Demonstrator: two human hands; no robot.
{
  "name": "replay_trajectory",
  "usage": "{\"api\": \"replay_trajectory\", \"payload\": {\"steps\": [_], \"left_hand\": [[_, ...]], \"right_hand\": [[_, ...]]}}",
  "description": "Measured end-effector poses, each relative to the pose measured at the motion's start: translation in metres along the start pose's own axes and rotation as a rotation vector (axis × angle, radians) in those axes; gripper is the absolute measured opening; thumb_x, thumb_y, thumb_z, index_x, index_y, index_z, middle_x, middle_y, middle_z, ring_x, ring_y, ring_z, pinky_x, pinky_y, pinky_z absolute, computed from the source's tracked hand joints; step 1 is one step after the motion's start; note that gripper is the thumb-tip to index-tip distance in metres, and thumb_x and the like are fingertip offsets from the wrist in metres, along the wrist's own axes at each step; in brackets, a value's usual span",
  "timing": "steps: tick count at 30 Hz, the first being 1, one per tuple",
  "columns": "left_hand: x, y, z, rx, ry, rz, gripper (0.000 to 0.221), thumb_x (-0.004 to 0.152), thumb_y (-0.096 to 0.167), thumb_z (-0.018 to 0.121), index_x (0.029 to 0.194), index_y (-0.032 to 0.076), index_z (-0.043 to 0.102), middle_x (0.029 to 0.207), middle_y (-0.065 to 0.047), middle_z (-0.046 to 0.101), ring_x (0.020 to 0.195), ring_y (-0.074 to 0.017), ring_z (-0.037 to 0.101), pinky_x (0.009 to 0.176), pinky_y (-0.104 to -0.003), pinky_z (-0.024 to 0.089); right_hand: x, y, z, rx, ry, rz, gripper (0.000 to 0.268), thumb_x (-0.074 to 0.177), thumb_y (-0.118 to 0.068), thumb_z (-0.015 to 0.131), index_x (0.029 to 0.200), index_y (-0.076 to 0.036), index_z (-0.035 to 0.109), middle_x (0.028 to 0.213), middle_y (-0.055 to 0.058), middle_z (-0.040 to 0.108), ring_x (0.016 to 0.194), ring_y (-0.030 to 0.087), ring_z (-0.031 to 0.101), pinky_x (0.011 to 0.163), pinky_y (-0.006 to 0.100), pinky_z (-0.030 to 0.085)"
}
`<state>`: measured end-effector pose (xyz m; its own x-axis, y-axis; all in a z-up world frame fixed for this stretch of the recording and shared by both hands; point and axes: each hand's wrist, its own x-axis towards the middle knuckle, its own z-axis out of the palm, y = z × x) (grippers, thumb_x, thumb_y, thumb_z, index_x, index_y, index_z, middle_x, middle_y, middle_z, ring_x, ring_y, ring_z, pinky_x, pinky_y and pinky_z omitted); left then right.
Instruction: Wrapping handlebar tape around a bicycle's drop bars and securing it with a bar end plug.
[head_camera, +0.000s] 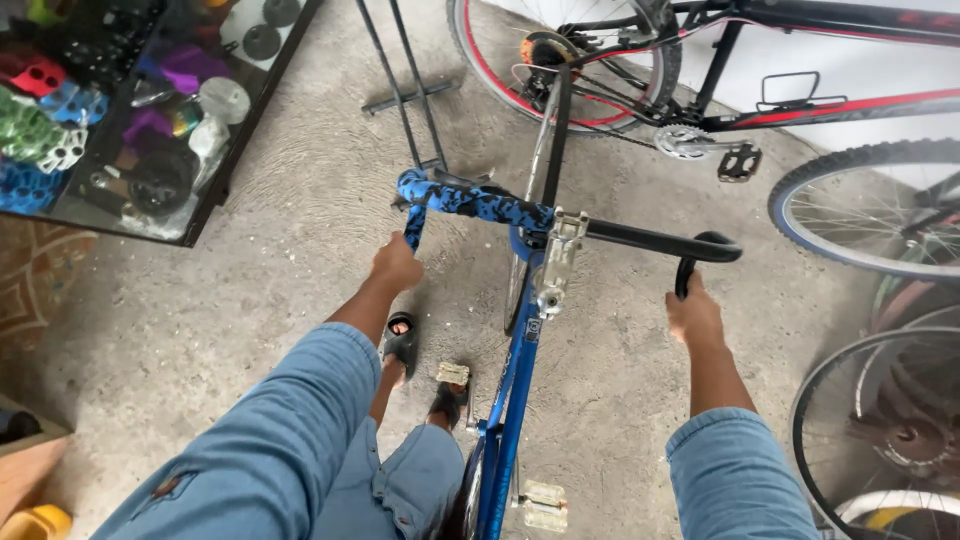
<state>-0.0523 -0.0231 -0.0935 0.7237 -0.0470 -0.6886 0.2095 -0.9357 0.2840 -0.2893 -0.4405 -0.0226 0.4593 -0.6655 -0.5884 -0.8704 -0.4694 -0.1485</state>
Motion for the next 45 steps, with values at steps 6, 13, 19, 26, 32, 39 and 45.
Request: {"api": "replay_trajectory", "payload": {"steps": [6, 13, 19, 26, 32, 39, 45], "left_hand": [[0.008, -0.013, 0.006, -0.026, -0.01, 0.015, 0.07, 0.09, 0.014, 0.055, 0.155, 0.004, 0.031, 0.13, -0.031, 0.062, 0.127, -0.0473, 0.06, 0.105, -0.056, 0.052], [-0.011, -0.007, -0.011, 0.008, -0.034, 0.022, 0.073, 0.087, 0.032, 0.066, 0.149, 0.008, 0.036, 0.125, -0.028, 0.066, 0.114, -0.0439, 0.068, 0.103, -0.054, 0.052], [-0.046, 0.012, -0.068, -0.183, -0.116, 0.084, 0.086, 0.085, 0.036, 0.076, 0.153, 0.001, 0.038, 0.151, -0.032, 0.049, 0.142, -0.0458, 0.047, 0.12, -0.055, 0.037], [-0.106, 0.086, -0.146, -0.261, 0.116, 0.652, 0.087, 0.066, 0.01, 0.071, 0.15, 0.013, 0.049, 0.142, -0.023, 0.053, 0.139, -0.0426, 0.048, 0.118, -0.052, 0.038], [-0.083, 0.136, -0.119, 0.53, -0.019, 0.745, 0.06, 0.085, 0.043, 0.073, 0.135, 0.016, 0.051, 0.125, -0.012, 0.069, 0.128, -0.0351, 0.061, 0.109, -0.057, 0.041], [-0.064, 0.126, -0.097, 0.543, 0.232, 0.957, 0.043, 0.083, 0.037, 0.079, 0.113, 0.013, 0.06, 0.093, -0.01, 0.074, 0.094, -0.0323, 0.075, 0.088, -0.049, 0.055], [-0.051, 0.129, -0.112, 0.573, -0.005, 0.89, 0.049, 0.08, 0.039, 0.079, 0.118, 0.012, 0.062, 0.099, -0.014, 0.075, 0.102, -0.0388, 0.074, 0.088, -0.053, 0.057]], "right_hand": [[0.002, 0.004, 0.011, 0.001, 0.022, 0.008, 0.076, 0.097, -0.045, 0.053, 0.166, -0.023, 0.03, 0.133, 0.03, 0.066, 0.125, 0.047, 0.063, 0.108, 0.057, 0.047], [0.04, 0.046, 0.036, 0.35, 0.334, -0.135, 0.074, 0.087, -0.04, 0.069, 0.15, -0.005, 0.051, 0.121, 0.026, 0.067, 0.118, 0.044, 0.063, 0.104, 0.054, 0.05], [0.001, 0.006, -0.031, 0.255, 0.725, -0.685, 0.091, 0.07, -0.028, 0.079, 0.152, -0.005, 0.047, 0.142, 0.024, 0.049, 0.137, 0.047, 0.042, 0.117, 0.054, 0.025], [0.025, -0.036, -0.031, -0.54, 0.654, -0.614, 0.029, 0.082, -0.047, 0.073, 0.103, -0.027, 0.072, 0.085, -0.003, 0.074, 0.089, 0.023, 0.076, 0.095, 0.043, 0.051], [0.02, -0.054, -0.028, -0.612, 0.627, -0.529, 0.032, 0.081, -0.052, 0.06, 0.104, -0.034, 0.073, 0.085, -0.007, 0.075, 0.089, 0.022, 0.077, 0.092, 0.039, 0.048], [0.007, -0.056, -0.04, -0.622, 0.55, -0.492, 0.029, 0.081, -0.052, 0.063, 0.101, -0.032, 0.071, 0.085, -0.003, 0.076, 0.089, 0.024, 0.077, 0.092, 0.039, 0.049], [0.019, -0.053, -0.016, -0.521, 0.899, -0.696, 0.024, 0.075, -0.05, 0.063, 0.089, -0.031, 0.067, 0.076, -0.004, 0.069, 0.076, 0.022, 0.074, 0.087, 0.035, 0.051]]}}
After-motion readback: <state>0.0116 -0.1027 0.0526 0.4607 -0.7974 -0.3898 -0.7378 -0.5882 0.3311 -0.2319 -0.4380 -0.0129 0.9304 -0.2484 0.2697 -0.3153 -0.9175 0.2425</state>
